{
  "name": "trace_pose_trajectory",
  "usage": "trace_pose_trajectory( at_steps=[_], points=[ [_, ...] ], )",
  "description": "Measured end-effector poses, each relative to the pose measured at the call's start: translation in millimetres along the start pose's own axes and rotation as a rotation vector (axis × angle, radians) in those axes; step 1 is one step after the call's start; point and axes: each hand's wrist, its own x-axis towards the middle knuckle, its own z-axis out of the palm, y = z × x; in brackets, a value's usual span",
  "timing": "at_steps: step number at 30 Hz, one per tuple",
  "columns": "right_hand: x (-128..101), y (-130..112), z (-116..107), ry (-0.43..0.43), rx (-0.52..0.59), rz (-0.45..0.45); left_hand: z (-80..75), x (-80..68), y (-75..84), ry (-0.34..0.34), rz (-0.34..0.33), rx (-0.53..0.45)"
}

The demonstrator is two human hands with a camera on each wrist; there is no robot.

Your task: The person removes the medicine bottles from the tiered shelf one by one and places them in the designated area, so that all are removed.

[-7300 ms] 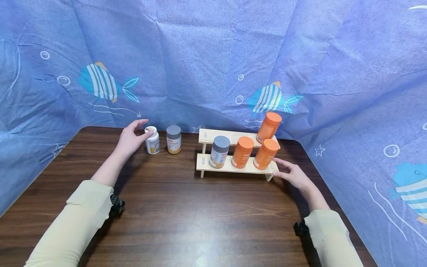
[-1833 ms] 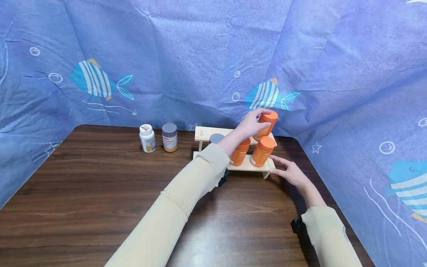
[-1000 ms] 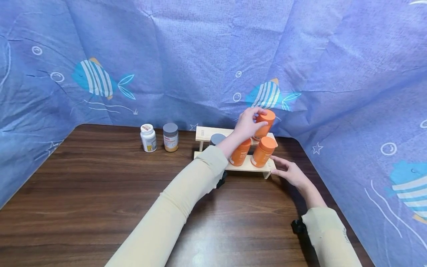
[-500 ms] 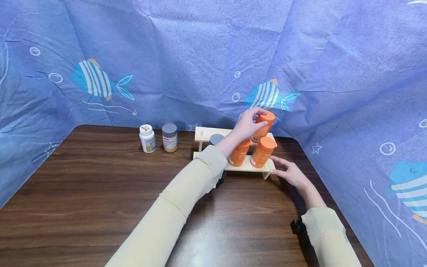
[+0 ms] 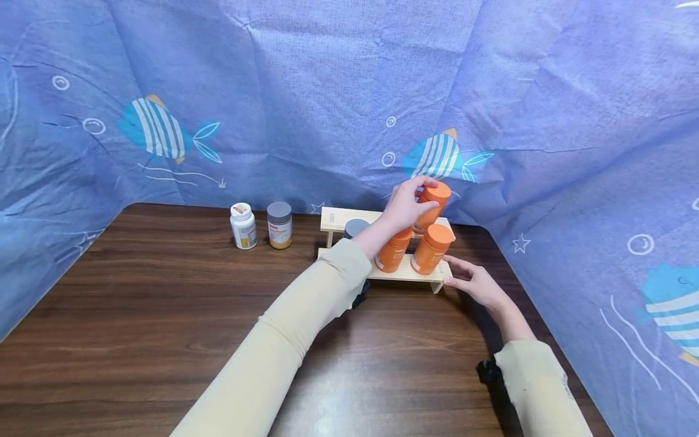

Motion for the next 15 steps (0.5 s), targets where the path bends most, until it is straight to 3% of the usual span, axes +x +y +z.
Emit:
trace_pose_trajectory(
  at_steps=[15],
  points=[
    [-1, -2, 0, 0.001, -0.002, 0.011, -18.3, -6.2, 13.0, 0.060, 0.028, -0.034]
  ],
)
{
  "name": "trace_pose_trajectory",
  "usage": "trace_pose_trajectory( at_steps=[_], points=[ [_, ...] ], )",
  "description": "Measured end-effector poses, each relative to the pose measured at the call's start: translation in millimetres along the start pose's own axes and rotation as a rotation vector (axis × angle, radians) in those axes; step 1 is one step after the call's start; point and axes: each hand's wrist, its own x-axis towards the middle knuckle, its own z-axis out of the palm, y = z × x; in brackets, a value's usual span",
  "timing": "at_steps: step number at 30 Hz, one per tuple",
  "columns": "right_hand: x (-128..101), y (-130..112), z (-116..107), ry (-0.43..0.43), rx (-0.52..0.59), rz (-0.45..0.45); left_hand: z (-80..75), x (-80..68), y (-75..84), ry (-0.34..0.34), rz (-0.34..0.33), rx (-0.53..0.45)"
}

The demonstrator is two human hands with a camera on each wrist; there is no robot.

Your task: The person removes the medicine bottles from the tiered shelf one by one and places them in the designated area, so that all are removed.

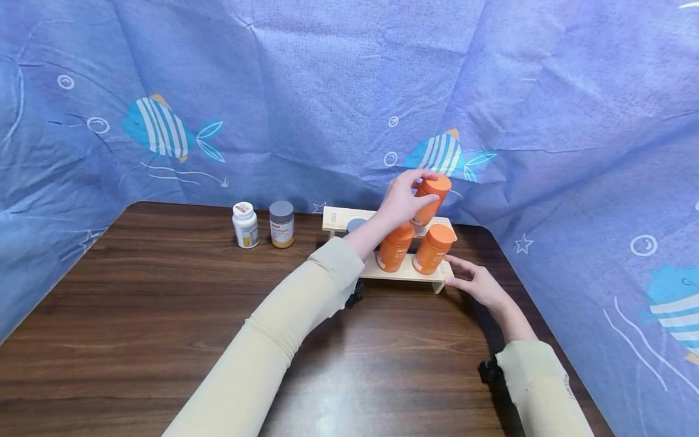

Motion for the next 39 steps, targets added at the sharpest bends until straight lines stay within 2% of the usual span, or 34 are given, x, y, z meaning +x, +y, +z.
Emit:
trace_pose_trajectory(
  at_steps=[10, 17, 24, 31, 39],
  points=[
    [2, -2, 2, 0.001, -0.004, -0.013, -18.2, -1.7, 9.0, 0.041, -0.013, -0.082],
    [1, -3, 3, -0.002, -0.003, 0.020, -31.2, -6.0, 17.5, 0.027, -0.020, -0.133],
    [2, -2, 2, -0.008, 0.000, 0.010, -47.0, -11.8, 24.0, 0.041, -0.021, -0.121],
    [1, 0, 1, 0.007, -0.012, 0.010, -59.8, -17.1, 31.1, 0.058, -0.042, -0.183],
    [1, 0, 1, 0.010, -0.029, 0.001, -75.8, -26.9, 37.0, 0.079, -0.042, -0.153]
  ],
)
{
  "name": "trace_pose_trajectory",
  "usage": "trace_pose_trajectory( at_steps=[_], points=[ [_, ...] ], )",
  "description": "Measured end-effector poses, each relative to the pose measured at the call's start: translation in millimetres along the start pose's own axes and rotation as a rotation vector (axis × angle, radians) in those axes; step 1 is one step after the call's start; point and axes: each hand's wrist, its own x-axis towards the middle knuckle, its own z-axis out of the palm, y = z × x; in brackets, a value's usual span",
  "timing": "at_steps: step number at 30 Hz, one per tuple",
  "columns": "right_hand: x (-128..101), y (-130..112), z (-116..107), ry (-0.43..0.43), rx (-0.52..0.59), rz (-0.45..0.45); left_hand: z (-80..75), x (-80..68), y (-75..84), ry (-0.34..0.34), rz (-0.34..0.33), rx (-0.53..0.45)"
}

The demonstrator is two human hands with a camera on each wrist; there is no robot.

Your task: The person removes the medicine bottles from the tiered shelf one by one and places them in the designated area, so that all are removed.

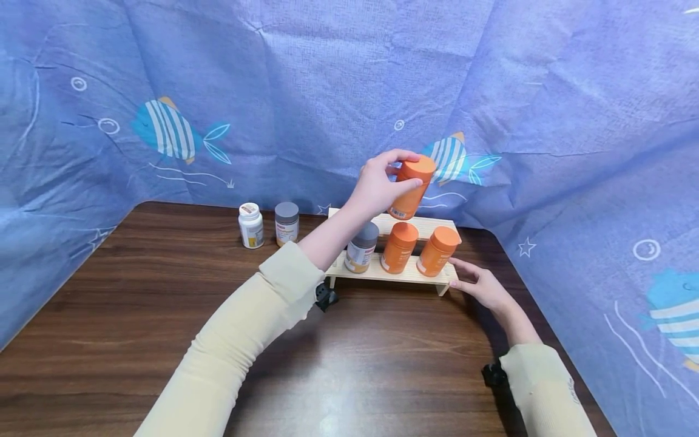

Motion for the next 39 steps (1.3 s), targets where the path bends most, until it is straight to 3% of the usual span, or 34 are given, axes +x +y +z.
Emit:
trace_pose_trajectory(
  at_steps=[11, 20, 39],
  points=[
    [-5, -11, 0, -0.014, 0.021, -0.007, -22.0, -15.7, 0.6, 0.000, 0.011, -0.033],
    [-3, 3, 0, -0.012, 0.008, -0.006, -40.2, -29.0, 2.3, -0.018, -0.063, -0.051],
    [-4, -1, -1, -0.018, 0.028, 0.005, -80.9, -52.9, 14.6, 0.033, -0.069, -0.080]
  ],
)
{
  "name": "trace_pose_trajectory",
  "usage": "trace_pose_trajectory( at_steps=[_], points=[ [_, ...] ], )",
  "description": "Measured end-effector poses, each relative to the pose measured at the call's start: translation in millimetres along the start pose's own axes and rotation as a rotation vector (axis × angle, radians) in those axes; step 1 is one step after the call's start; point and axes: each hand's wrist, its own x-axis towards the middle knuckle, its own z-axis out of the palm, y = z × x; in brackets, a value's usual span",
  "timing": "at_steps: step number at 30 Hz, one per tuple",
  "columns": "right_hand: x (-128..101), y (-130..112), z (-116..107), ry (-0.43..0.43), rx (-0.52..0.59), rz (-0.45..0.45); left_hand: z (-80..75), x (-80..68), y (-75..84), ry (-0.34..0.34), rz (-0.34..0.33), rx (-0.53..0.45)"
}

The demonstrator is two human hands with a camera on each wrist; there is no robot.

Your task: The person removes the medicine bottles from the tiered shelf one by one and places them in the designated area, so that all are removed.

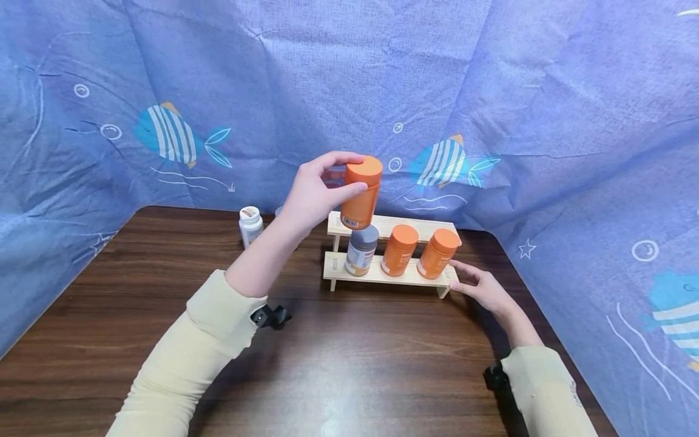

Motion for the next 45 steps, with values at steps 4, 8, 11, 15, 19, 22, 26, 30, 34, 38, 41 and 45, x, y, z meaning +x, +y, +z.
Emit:
trace_pose_trajectory(
  at_steps=[4, 8, 11, 15, 19, 22, 26, 30, 34, 38, 41, 45],
  points=[
    [0, -1, 1, 0.002, -0.007, 0.003, -9.4, -7.2, 0.8, 0.012, 0.002, -0.003],
    [0, -1, 2, 0.006, -0.024, 0.002, -19.3, -13.1, -0.8, 0.034, 0.004, 0.003],
    [0, -1, 2, 0.003, -0.014, 0.003, -27.6, -16.7, -3.6, 0.051, 0.025, 0.026],
    [1, -1, 2, -0.001, 0.003, 0.007, -38.9, -22.3, -8.0, 0.074, 0.042, 0.057],
    [1, -1, 1, 0.003, -0.009, 0.003, -50.4, -29.7, -11.9, 0.082, 0.063, 0.086],
    [2, -1, 1, 0.009, -0.020, 0.000, -60.4, -34.9, -14.0, 0.083, 0.094, 0.095],
    [2, -2, 1, 0.017, -0.038, -0.009, -75.4, -40.0, -15.9, 0.093, 0.147, 0.076],
    [2, -3, 0, 0.020, -0.038, -0.015, -89.7, -44.6, -17.9, 0.109, 0.181, 0.062],
    [1, -3, 0, 0.015, -0.029, -0.012, -102.8, -50.3, -22.2, 0.140, 0.203, 0.047],
    [1, -2, 1, 0.012, -0.032, -0.012, -115.2, -56.8, -30.5, 0.172, 0.217, 0.016],
    [1, -2, 1, 0.008, -0.029, -0.011, -123.2, -62.1, -37.4, 0.190, 0.220, -0.009],
    [2, 0, 0, 0.010, -0.027, -0.010, -133.5, -68.5, -47.4, 0.219, 0.220, -0.004]
  ],
)
